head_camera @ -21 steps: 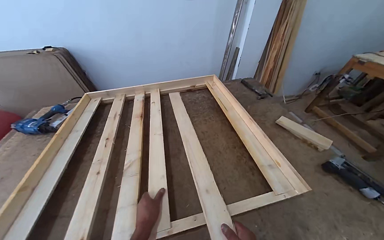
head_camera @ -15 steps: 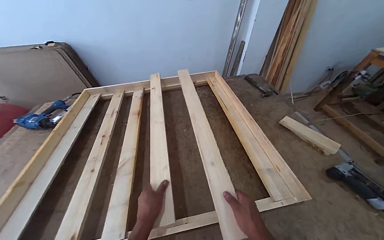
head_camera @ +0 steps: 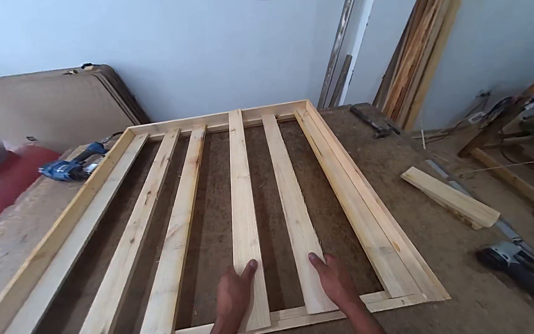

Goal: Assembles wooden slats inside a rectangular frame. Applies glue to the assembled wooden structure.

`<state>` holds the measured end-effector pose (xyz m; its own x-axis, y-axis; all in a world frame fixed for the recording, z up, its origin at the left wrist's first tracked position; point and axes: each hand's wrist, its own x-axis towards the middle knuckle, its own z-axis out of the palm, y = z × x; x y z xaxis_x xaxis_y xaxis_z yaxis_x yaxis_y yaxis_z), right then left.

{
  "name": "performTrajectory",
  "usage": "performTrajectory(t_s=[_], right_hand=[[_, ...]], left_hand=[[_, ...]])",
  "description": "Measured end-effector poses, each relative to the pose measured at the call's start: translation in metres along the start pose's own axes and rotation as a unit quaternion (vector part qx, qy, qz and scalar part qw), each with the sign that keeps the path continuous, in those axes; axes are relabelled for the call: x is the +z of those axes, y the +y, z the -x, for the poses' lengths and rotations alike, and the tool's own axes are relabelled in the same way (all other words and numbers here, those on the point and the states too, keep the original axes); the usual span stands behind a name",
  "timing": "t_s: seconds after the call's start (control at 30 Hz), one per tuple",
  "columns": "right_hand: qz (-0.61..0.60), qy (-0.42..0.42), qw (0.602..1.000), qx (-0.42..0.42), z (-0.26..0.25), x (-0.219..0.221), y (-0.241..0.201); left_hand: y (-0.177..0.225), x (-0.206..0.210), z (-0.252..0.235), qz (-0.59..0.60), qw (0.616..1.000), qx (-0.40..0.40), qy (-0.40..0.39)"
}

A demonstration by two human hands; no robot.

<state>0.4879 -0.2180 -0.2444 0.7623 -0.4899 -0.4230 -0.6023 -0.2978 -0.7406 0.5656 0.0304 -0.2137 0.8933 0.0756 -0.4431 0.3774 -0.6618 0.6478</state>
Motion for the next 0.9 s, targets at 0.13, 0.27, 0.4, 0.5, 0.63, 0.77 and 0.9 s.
performTrajectory(t_s=[0.13, 0.27, 0.4, 0.5, 0.63, 0.77, 0.9], right_hand=[[0.024, 0.005, 1.000, -0.004, -0.008, 0.001, 0.014], [0.056, 0.011, 0.998, -0.005, -0.013, 0.007, 0.027], [0.071, 0.019, 0.997, 0.001, -0.012, 0.006, 0.022], [0.107, 0.010, 0.994, 0.009, -0.018, 0.015, 0.026], [0.143, 0.040, 0.989, 0.018, -0.018, 0.020, 0.021], [0.140, 0.151, 0.978, -0.044, -0.004, 0.029, 0.018], [0.087, 0.154, 0.965, -0.194, 0.068, 0.053, -0.027]], left_hand=[[-0.014, 0.006, -0.011, -0.014, 1.000, -0.009, 0.000], [-0.024, 0.017, -0.022, -0.018, 1.000, -0.014, 0.004], [-0.024, 0.017, -0.025, -0.017, 1.000, -0.016, -0.007], [-0.027, 0.021, -0.028, -0.002, 1.000, -0.022, -0.017], [-0.025, 0.023, -0.030, 0.003, 0.999, -0.027, -0.020], [-0.028, 0.010, -0.015, -0.004, 0.999, -0.001, -0.047], [-0.062, -0.044, 0.025, 0.054, 0.992, 0.112, 0.024]])
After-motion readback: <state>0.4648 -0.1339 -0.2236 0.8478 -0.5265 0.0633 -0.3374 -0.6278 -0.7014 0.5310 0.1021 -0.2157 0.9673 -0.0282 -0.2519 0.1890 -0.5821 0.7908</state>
